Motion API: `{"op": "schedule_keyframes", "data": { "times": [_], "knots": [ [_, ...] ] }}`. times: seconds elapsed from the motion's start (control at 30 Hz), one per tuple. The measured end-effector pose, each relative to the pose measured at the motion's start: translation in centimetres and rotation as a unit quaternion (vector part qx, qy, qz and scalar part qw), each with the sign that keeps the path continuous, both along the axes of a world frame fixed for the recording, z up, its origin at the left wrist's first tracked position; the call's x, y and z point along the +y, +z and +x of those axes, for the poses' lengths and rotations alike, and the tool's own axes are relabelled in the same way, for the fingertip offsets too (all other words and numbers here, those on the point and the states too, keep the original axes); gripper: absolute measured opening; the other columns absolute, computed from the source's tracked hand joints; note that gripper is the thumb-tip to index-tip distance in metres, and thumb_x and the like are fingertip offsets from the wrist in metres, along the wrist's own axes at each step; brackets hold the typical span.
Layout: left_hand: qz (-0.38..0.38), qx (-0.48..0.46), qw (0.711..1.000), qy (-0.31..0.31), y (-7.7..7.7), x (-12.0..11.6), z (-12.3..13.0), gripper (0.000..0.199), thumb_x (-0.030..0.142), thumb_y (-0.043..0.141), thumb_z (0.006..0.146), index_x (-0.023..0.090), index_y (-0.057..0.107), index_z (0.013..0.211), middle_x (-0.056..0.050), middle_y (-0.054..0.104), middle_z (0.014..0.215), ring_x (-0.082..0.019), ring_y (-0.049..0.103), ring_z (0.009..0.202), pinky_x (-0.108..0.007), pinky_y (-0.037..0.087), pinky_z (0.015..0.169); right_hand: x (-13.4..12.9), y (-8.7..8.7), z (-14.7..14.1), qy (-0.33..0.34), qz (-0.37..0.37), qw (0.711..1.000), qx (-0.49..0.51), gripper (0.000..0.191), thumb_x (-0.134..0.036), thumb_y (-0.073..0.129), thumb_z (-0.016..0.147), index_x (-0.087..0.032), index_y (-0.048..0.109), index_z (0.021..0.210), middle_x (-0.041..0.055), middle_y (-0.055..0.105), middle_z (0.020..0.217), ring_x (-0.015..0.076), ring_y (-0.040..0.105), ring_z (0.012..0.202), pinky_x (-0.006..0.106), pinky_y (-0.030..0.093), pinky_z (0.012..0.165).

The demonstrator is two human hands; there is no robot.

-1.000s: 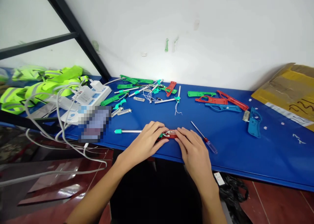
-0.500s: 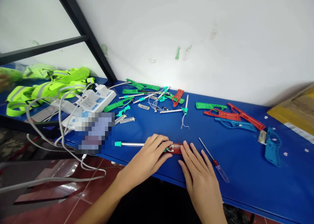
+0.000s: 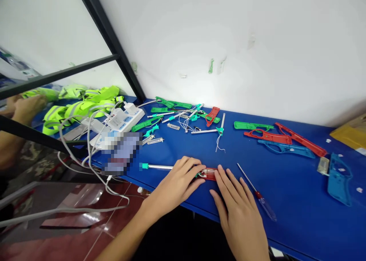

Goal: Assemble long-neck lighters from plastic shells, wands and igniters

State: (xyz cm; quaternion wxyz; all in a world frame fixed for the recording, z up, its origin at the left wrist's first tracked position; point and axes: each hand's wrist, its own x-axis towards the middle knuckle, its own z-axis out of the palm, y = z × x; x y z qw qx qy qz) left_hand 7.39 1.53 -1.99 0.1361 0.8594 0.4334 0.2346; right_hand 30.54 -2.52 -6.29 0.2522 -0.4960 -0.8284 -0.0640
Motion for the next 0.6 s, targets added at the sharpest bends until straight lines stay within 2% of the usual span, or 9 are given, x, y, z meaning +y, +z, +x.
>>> {"op": "schedule_keyframes", "data": {
  "times": [0.13, 0.23, 0.37, 0.47, 0.53, 0.6],
  "knots": [
    [0.022, 0.007, 1.000, -0.003, -0.3, 0.0, -0.1, 0.033, 0.033, 0.058, 0.113, 0.019, 0.060, 0.143, -0.011, 0.067, 0.137, -0.028, 0.061, 0.126, -0.046, 0.054, 0.106, 0.1, -0.3, -0.3, 0.004, 0.004, 1.000, -0.003, 0.067, -0.036, 0.041, 0.116, -0.033, 0.017, 0.178, 0.0067, 0.058, 0.165, 0.0331, 0.062, 0.147, 0.059, 0.054, 0.114],
    [0.028, 0.013, 1.000, 0.000, -0.4, -0.1, -0.2, 0.034, 0.034, 0.057, 0.113, 0.018, 0.060, 0.144, -0.011, 0.068, 0.138, -0.028, 0.061, 0.126, -0.046, 0.053, 0.107, -0.3, 0.0, -0.6, -0.006, 0.000, 1.000, 0.004, 0.064, -0.037, 0.042, 0.116, -0.032, 0.022, 0.177, 0.0099, 0.049, 0.172, 0.0344, 0.060, 0.148, 0.060, 0.055, 0.114],
    [0.032, 0.009, 0.999, 0.005, -0.6, -0.2, -0.3, 0.035, 0.035, 0.057, 0.113, 0.018, 0.060, 0.144, -0.011, 0.067, 0.139, -0.028, 0.061, 0.126, -0.046, 0.054, 0.107, 0.0, 2.1, 0.6, -0.021, -0.015, 0.999, 0.032, 0.058, -0.044, 0.047, 0.115, -0.028, 0.040, 0.170, 0.0128, 0.037, 0.178, 0.0343, 0.054, 0.154, 0.055, 0.058, 0.113],
    [0.042, 0.012, 0.999, 0.002, -0.9, 0.0, -0.3, 0.035, 0.034, 0.056, 0.114, 0.017, 0.060, 0.144, -0.013, 0.066, 0.140, -0.030, 0.061, 0.126, -0.049, 0.053, 0.107, 2.8, 5.1, 3.3, -0.055, 0.000, 0.997, 0.052, 0.044, -0.039, 0.048, 0.115, -0.026, 0.059, 0.156, 0.0107, 0.046, 0.174, 0.0322, 0.054, 0.153, 0.056, 0.051, 0.122],
    [0.050, 0.012, 0.999, -0.003, -1.2, 0.3, -0.3, 0.034, 0.032, 0.055, 0.114, 0.016, 0.059, 0.144, -0.014, 0.066, 0.141, -0.031, 0.060, 0.127, -0.051, 0.052, 0.108, 6.1, 7.2, 5.1, -0.107, 0.002, 0.994, 0.012, 0.045, -0.036, 0.048, 0.114, -0.018, 0.064, 0.151, 0.0169, 0.054, 0.167, 0.0358, 0.058, 0.149, 0.060, 0.049, 0.122],
    [0.049, 0.004, 0.999, -0.016, -1.4, 0.8, -0.2, 0.032, 0.031, 0.055, 0.114, 0.017, 0.058, 0.143, -0.014, 0.065, 0.141, -0.030, 0.060, 0.128, -0.050, 0.052, 0.108, 9.9, 8.6, 6.4, -0.116, -0.038, 0.990, -0.067, 0.044, -0.028, 0.046, 0.112, -0.007, 0.068, 0.144, 0.0251, 0.063, 0.156, 0.0398, 0.063, 0.141, 0.063, 0.052, 0.116]
  ]
}}
